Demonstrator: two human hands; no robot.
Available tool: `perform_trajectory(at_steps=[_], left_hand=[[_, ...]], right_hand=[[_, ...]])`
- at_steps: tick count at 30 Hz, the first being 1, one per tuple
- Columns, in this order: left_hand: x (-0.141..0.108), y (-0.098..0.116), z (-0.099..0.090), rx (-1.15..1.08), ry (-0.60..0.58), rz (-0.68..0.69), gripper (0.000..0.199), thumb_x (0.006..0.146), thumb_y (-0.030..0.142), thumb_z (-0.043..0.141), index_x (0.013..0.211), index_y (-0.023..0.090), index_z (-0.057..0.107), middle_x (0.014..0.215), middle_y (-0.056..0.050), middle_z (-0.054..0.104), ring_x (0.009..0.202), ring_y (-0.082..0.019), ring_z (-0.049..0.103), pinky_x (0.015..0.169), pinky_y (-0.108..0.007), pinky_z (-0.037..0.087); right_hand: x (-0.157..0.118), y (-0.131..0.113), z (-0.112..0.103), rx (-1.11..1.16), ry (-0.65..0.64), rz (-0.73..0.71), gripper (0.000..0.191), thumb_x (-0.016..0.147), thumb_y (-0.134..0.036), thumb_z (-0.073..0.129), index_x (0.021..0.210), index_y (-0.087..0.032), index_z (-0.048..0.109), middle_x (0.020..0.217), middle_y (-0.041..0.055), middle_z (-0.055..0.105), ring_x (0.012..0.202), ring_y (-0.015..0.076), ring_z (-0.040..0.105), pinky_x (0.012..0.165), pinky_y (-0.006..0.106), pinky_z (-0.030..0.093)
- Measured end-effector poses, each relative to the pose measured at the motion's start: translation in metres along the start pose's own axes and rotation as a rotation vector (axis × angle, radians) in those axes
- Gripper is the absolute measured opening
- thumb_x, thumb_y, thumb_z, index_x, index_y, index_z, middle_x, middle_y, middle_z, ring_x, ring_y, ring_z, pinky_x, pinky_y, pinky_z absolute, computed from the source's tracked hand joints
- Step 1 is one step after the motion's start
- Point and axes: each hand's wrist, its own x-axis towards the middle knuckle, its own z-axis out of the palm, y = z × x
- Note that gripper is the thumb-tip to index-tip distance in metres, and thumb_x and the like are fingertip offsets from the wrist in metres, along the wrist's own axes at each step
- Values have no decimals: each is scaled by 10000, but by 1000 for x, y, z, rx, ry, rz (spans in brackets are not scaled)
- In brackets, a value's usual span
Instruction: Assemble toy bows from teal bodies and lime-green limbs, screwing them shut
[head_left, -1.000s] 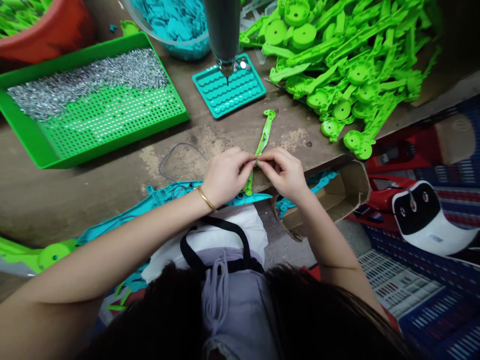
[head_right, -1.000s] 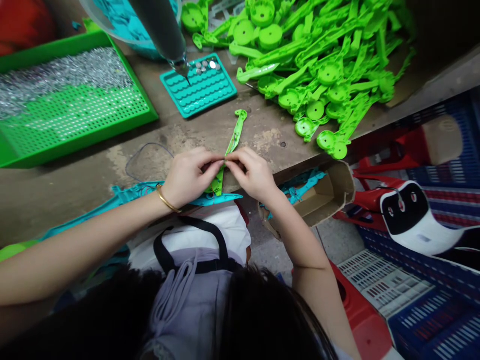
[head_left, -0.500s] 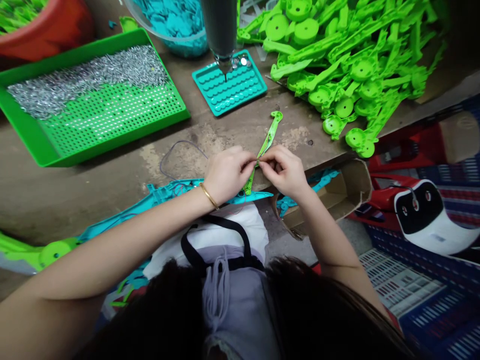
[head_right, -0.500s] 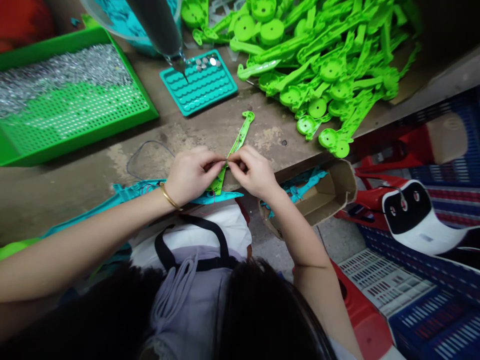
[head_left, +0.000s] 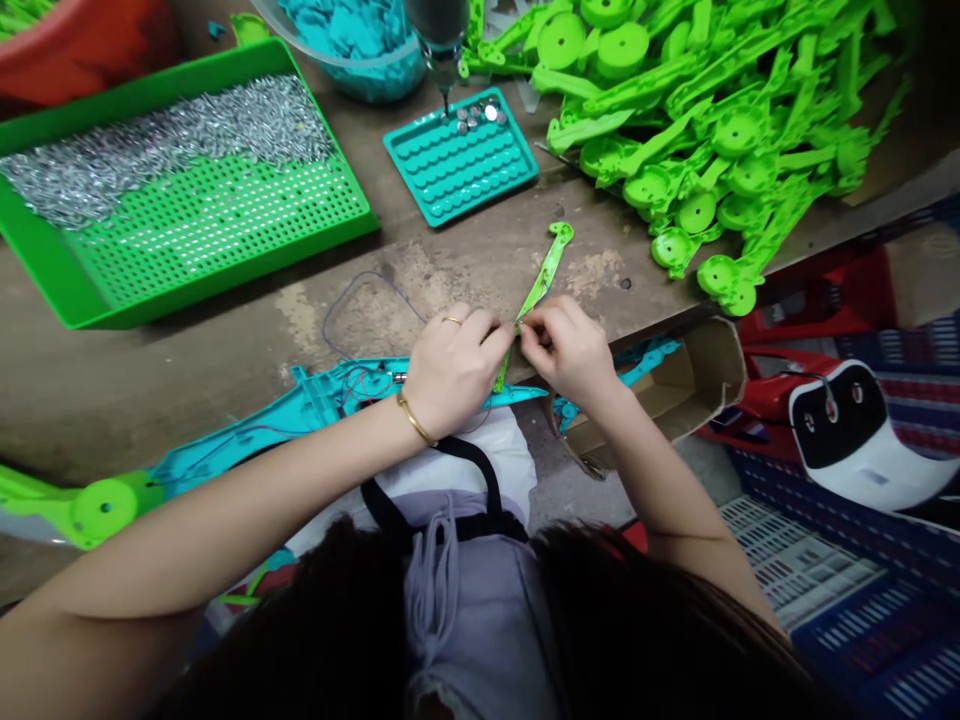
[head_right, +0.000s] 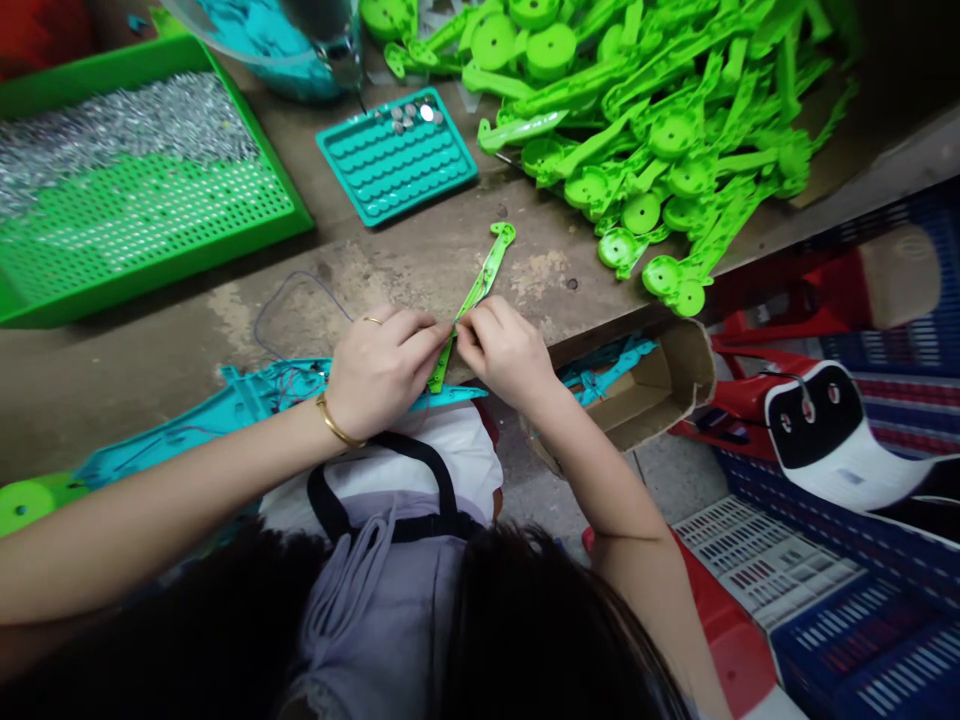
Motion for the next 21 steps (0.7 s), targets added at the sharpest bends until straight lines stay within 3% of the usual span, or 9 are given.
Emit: perform_trajectory(at_steps=[4, 8, 11, 15, 21], left_hand=[[-2, -5, 8, 20, 47, 87, 319, 980, 193, 392, 1090, 96, 676, 905, -107, 702, 820, -244, 577, 766, -374, 481], [-1, -8, 10, -35, -6, 115, 344, 978, 165, 354, 1089, 93, 672, 925, -124, 693, 823, -242, 574, 766, -375, 491], [0, -9, 9, -77, -32, 95, 356, 978, 162, 342, 1120, 93, 660, 926, -136, 685, 831, -247, 570, 765, -389, 497], [-1, -8, 9, -77, -1, 104, 348, 978, 160, 352, 1121, 78, 658, 927, -134, 685, 839, -240, 568, 768, -378, 507], [0, -7, 7, -87, 0, 112, 328, 972, 145, 366, 1120, 81, 652, 926, -128, 684, 829, -233, 566, 749, -373, 521]], right_hand=[[0, -1, 0, -41, -17, -6, 192, 939, -228, 456, 795, -201, 580, 782, 62, 586, 727, 172, 539, 672, 298, 457], [10, 7, -7, 75, -157, 23, 140, 913, -217, 520, 791, -200, 587, 825, 53, 603, 796, 178, 564, 721, 304, 461], [22, 15, -14, 257, -261, 119, 32, 853, -199, 619, 836, -200, 592, 774, 3, 582, 713, 138, 529, 675, 279, 438], [35, 21, -19, 386, -378, 238, 182, 796, -167, 683, 973, -188, 648, 696, -44, 561, 614, 92, 482, 611, 250, 390], [41, 24, -16, 433, -458, 344, 103, 807, -228, 684, 903, -190, 692, 590, -64, 571, 564, 82, 507, 580, 246, 359]])
